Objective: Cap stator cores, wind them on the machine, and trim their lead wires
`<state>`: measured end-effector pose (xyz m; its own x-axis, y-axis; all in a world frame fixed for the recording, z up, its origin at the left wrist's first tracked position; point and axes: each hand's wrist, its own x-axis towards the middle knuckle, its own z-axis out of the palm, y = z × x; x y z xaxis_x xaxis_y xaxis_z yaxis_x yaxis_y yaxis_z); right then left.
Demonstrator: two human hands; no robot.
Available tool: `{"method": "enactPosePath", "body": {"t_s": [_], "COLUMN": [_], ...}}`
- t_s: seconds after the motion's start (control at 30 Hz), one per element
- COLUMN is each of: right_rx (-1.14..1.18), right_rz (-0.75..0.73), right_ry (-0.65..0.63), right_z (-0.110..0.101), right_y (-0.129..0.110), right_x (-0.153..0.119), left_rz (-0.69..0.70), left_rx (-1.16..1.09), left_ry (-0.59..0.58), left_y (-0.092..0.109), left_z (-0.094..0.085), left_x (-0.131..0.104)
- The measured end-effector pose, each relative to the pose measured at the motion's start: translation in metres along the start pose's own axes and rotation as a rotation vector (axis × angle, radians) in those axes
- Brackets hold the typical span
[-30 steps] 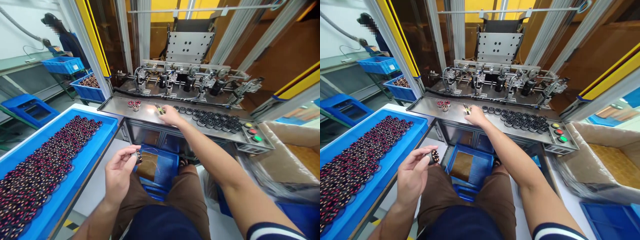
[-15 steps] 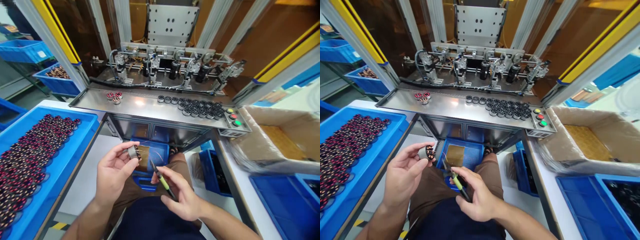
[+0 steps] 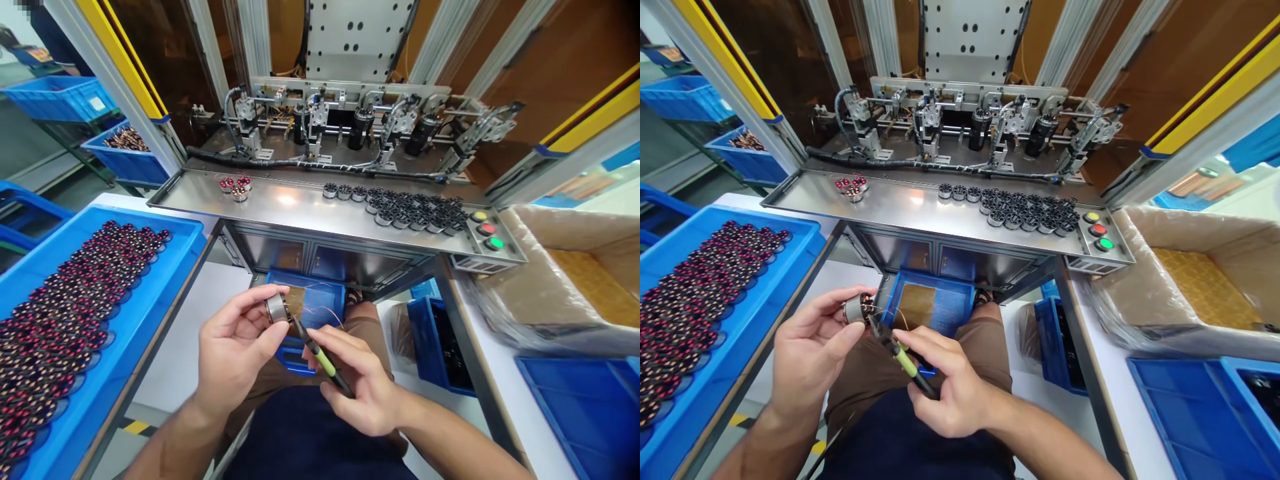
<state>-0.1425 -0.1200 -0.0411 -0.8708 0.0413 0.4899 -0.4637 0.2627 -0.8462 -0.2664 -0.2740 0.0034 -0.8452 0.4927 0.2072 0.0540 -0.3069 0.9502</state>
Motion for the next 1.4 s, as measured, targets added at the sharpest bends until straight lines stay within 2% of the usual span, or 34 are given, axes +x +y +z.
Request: {"method": "enactPosePath", "body": {"t_s": [0.2, 0.33, 0.47, 0.6, 0.8, 1.03, 1.4], "right_rx": [-0.097, -0.132, -0.11, -0.119, -0.115, -0.062, -0.217], "right_rz": [-0.038, 0.012, 0.052, 0.031, -0.006, -0.035, 0.003], "right_ry": [0.026, 0.054, 0.034, 0.022, 0.01, 0.015, 0.071], "right_z": [-0.001, -0.002, -0.002, 0.0, 0.0, 0.002, -0.003], "right_y": [0.001, 0.002, -0.004, -0.009, -0.01, -0.004, -0.008], "right_x": [-0.003, -0.007, -0.008, -0.005, 0.001, 0.001, -0.001], "left_rz": [0.01, 0.014, 0.107, 0.182, 0.238, 0.249, 0.292], "left_rx": [0.017, -0.002, -0.017, 0.037, 0.099, 0.126, 0.181], "left_ry": [-0.016, -0.026, -0.005, 0.041, 0.049, 0.009, -0.037], "left_y": [-0.001, -0.003, -0.005, -0.006, -0.003, -0.004, -0.006], "left_z": [0.002, -0.001, -0.003, -0.002, 0.001, -0.001, -0.004], "left_x": [0.001, 0.0, 0.001, 0.0, -0.003, -0.005, -0.008]}}
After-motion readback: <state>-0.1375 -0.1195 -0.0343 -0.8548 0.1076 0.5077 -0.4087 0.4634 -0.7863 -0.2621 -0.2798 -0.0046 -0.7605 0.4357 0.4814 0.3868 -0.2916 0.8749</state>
